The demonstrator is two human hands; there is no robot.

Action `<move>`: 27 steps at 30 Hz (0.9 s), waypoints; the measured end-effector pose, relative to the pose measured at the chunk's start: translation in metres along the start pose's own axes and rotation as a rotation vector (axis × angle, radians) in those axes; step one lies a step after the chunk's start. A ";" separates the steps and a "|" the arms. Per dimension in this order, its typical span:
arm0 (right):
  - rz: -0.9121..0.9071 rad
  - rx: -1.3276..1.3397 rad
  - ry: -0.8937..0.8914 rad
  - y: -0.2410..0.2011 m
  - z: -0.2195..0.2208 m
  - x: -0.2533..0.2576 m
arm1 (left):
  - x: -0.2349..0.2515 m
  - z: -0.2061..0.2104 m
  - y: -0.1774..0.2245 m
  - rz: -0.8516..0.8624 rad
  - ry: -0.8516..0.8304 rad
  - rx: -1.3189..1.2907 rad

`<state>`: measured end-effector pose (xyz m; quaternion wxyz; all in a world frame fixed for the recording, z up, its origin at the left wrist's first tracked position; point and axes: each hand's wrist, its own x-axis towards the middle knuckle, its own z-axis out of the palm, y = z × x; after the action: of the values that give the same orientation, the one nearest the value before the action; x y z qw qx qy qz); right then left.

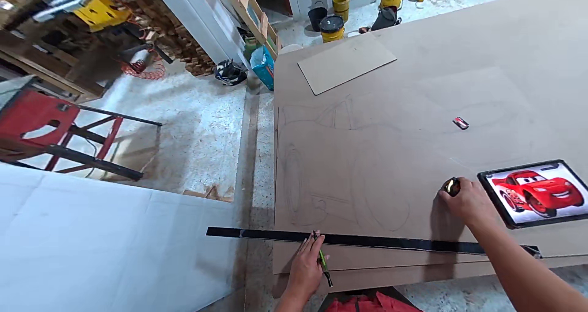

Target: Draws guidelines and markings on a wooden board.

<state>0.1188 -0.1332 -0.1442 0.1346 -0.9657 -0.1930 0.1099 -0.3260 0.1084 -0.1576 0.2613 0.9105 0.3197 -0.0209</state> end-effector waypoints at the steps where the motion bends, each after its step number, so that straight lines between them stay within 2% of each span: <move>1: -0.020 0.057 -0.019 -0.008 -0.001 -0.007 | -0.002 -0.006 0.003 -0.021 0.029 -0.051; 4: -0.140 0.264 -0.193 -0.048 -0.010 -0.062 | -0.006 -0.024 0.022 -0.039 0.073 -0.288; 8: -0.403 0.393 -0.546 -0.102 -0.016 -0.170 | -0.003 -0.036 0.069 0.032 -0.201 -0.704; 10: -0.502 0.410 -0.615 -0.111 -0.016 -0.204 | 0.003 -0.035 0.092 0.098 -0.310 -0.865; 12: -0.524 0.439 -0.618 -0.113 -0.020 -0.226 | 0.004 -0.031 0.107 0.137 -0.367 -0.902; 14: -0.521 0.475 -0.602 -0.101 -0.032 -0.238 | 0.006 -0.024 0.117 0.178 -0.414 -0.873; 19: -0.553 0.503 -0.562 -0.060 -0.048 -0.245 | 0.012 -0.016 0.148 0.181 -0.652 -0.838; 24: -0.597 0.537 -0.560 -0.023 -0.064 -0.224 | 0.029 -0.004 0.189 0.197 -0.744 -0.831; 27: -0.585 0.507 -0.573 0.022 -0.082 -0.203 | 0.056 0.011 0.229 0.261 -0.756 -0.749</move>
<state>-0.0348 -0.2523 -0.0410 0.3323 -0.7385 -0.4529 0.3729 -0.1447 -0.0159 -0.0723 0.6646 0.7164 0.0737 -0.1990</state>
